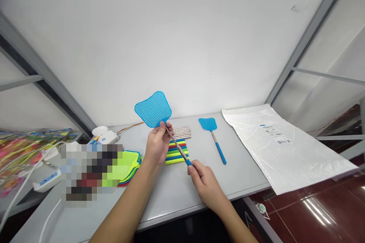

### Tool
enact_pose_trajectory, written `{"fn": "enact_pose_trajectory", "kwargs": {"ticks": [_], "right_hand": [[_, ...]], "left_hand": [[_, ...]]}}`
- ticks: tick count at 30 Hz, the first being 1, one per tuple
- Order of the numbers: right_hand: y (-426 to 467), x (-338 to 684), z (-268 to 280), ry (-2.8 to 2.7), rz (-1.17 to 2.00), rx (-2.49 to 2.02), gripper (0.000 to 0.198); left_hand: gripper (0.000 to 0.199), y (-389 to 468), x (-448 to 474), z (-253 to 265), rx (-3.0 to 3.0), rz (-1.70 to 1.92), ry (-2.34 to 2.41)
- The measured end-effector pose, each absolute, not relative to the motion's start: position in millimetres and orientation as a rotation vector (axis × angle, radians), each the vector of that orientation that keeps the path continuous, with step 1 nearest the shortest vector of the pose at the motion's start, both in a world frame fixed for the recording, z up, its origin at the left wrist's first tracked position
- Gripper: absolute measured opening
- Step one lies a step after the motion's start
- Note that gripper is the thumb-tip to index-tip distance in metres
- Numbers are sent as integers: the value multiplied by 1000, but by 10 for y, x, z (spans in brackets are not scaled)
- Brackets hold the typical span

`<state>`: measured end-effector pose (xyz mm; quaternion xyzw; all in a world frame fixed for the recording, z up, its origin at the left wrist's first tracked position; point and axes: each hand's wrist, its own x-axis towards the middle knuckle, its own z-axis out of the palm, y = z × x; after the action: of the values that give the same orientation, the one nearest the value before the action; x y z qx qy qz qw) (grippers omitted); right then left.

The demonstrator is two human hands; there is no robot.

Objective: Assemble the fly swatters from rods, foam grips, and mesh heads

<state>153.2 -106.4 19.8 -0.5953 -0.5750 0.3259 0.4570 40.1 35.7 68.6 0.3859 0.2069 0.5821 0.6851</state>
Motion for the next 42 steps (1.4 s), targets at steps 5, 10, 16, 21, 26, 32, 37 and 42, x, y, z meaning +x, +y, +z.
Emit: {"fn": "enact_pose_trajectory", "kwargs": {"ticks": [5,10,16,21,26,32,37,42], "right_hand": [[-1225,1436,101,-1302,1033,-1334,36],[-1340,1337,4,-1212,1087,-1277,37],[-1467,1178,110,-1272,1141,-1246,36],[-1488,984,15,-1328,1179,-1227,37],[-1436,919,-59,-1293,1134,-1232,40],[-1408,980,-96,-1334,1189,-1274,41],[-1393,1138,-143,-1300,1163,-1287,40],[-1362,1157,-58,-1403,1242,-1305,40]], "left_hand": [[33,71,411,619,864,1313,436],[30,-185,307,560,914,1290,448],[35,-190,-22,791,809,1362,378],[43,-267,-95,691,794,1396,479],[47,-450,-102,495,1011,1325,628],[49,-607,-244,440,1161,1230,646],[43,-645,-323,348,1345,1013,543],[47,-617,-113,189,1144,1090,497]]}}
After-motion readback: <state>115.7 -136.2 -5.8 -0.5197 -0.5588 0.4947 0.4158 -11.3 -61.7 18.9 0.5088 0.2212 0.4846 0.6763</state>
